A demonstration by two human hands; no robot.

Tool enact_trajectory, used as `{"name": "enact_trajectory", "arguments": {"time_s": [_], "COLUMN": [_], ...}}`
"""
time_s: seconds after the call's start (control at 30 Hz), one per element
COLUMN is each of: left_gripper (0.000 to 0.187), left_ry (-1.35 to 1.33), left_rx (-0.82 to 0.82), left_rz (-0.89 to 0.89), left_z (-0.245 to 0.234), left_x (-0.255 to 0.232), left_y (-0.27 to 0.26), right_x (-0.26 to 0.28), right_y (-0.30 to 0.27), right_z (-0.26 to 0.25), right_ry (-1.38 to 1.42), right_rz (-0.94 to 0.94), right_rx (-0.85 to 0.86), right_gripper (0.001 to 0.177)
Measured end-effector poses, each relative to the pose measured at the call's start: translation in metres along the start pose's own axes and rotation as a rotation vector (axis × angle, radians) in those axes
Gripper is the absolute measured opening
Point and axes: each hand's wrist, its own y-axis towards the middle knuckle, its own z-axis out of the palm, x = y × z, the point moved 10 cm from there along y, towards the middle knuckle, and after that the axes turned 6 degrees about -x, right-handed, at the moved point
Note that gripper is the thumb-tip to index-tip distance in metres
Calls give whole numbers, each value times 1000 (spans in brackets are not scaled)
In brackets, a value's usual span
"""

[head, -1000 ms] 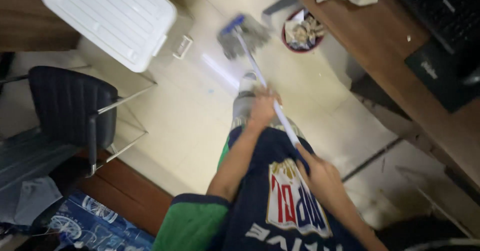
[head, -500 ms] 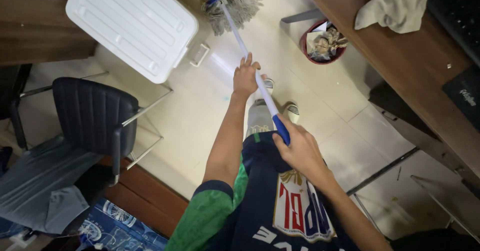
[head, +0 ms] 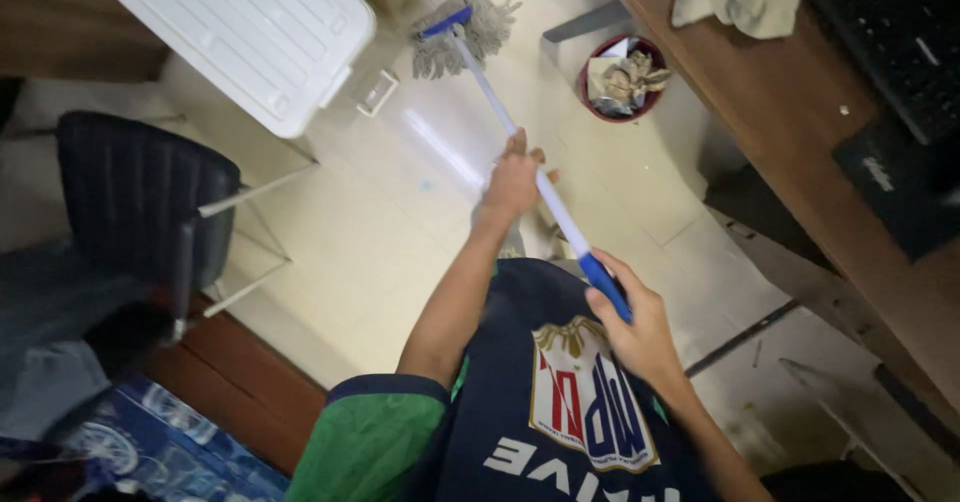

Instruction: Cleaning a storage bin lid, wiping a desk surface, and mopping the floor in an office workstation area.

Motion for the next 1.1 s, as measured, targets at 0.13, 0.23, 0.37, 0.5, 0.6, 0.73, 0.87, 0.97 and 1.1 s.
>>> {"name": "enact_trajectory", "arguments": {"time_s": [0.13,0.23,0.37,0.5,0.6,0.73,0.87,0.97,1.1], "left_gripper": [49,40,44,50,52,55,48,38,32], "left_ry": [88,211,131,114,67,41,65,81,91], "left_rx": [16,-39,37,88,171,256,93,131,39], "left_rz": [59,86,130,217,219,197,264,329,316], "left_z": [59,91,134,118,121,153,144,138,118], "left_x": [-59,-108,-155,-200,-209,-181,-136,-106,-49], "left_y": [-66,-118,-171,-199,-212,-218,-190,-164,-116], "right_x": [-69,-122,-181,-184,-198,-190,-186,-174,-172], "right_y": [-57,-113,-189,-231,-241,-225,-186,-158,-102], "right_z": [-53,-83,-124,-150,-150,-122,-79,-45,5], "right_ry": [-52,-99,-111,-295,-424,-493,-495,-528,-452], "right_rz": [127,487,739,724,441,293,327,372,185], "right_rx": [92,218,201,146,138,126,137,167,74], "right_gripper": [48,51,55,55,59,63,62,61,60]}}
